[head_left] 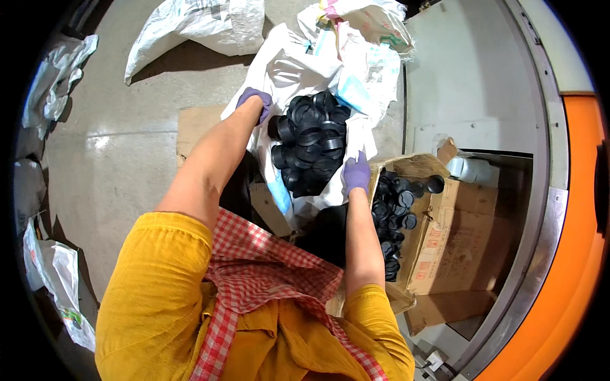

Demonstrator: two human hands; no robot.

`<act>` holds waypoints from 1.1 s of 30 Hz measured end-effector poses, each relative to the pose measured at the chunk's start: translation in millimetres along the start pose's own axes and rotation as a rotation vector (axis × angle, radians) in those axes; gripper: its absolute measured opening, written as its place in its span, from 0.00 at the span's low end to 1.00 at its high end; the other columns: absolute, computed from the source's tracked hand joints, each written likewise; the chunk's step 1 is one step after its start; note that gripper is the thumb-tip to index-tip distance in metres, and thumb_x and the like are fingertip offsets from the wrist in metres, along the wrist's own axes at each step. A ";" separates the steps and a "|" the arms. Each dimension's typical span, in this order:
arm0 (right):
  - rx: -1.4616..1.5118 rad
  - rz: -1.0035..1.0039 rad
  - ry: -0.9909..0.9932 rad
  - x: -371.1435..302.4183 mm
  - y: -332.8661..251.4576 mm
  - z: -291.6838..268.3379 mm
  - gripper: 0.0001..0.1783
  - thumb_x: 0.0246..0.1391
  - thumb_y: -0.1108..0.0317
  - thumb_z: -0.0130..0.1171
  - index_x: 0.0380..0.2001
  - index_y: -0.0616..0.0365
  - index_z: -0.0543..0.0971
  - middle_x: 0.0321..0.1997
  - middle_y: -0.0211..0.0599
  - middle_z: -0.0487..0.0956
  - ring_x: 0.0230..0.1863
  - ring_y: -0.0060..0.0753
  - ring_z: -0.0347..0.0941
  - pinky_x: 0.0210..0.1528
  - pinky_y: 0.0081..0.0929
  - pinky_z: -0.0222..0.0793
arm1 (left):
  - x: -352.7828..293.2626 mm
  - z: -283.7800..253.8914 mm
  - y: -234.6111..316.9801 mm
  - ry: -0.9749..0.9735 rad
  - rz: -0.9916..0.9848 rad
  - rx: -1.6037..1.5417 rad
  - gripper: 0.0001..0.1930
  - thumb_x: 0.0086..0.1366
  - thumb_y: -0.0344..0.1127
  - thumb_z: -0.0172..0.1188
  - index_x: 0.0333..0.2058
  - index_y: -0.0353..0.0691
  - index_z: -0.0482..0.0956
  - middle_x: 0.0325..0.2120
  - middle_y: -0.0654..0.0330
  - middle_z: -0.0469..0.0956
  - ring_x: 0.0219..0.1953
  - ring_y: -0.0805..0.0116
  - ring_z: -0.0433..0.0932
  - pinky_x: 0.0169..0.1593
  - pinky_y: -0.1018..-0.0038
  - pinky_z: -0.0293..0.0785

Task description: The person uses a small tool to scrape and clean excess material from black plastic circular parts, picking them up from a box and placing them into a white bag.

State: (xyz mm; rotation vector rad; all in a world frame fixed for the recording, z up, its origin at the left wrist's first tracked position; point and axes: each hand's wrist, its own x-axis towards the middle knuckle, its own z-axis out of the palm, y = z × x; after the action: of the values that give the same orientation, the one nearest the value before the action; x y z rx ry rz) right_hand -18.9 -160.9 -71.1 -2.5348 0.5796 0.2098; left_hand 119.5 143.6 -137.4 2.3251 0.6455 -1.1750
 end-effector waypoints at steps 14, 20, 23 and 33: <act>0.947 -0.202 0.728 -15.1 -1.7 -25.2 0.13 0.48 0.75 0.49 0.39 0.65 0.73 0.39 0.38 0.73 0.41 0.30 0.69 0.48 0.26 0.64 | -145.6 -43.1 14.2 0.971 0.799 -0.844 0.18 0.58 0.44 0.46 0.29 0.33 0.77 0.26 0.43 0.76 0.31 0.46 0.75 0.39 0.63 0.69; 0.622 -0.180 0.371 -19.1 -3.3 -35.5 0.17 0.49 0.73 0.53 0.45 0.67 0.72 0.44 0.45 0.76 0.45 0.35 0.71 0.49 0.27 0.65 | -130.7 -41.1 21.7 0.920 0.486 -0.374 0.18 0.53 0.47 0.52 0.38 0.42 0.78 0.35 0.50 0.78 0.42 0.51 0.75 0.49 0.63 0.68; 0.694 -0.105 0.284 -26.9 -0.6 -45.0 0.27 0.50 0.65 0.57 0.52 0.66 0.68 0.47 0.48 0.74 0.46 0.34 0.71 0.50 0.26 0.65 | -134.7 -29.0 30.0 1.111 0.622 -0.056 0.17 0.54 0.41 0.56 0.43 0.50 0.75 0.39 0.59 0.76 0.44 0.56 0.73 0.49 0.65 0.67; 0.254 0.435 0.354 -35.6 174.9 -73.8 0.23 0.43 0.64 0.59 0.44 0.62 0.74 0.40 0.44 0.78 0.42 0.38 0.73 0.49 0.29 0.65 | -186.7 18.1 81.1 0.720 1.366 0.086 0.10 0.54 0.30 0.56 0.37 0.40 0.75 0.39 0.56 0.74 0.43 0.52 0.72 0.46 0.63 0.68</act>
State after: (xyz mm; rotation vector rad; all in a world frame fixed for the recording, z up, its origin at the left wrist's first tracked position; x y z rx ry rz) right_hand -125.9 -321.5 -79.8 -2.1822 1.2137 -0.1574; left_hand 57.9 31.5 21.9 2.3588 -0.7781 0.2638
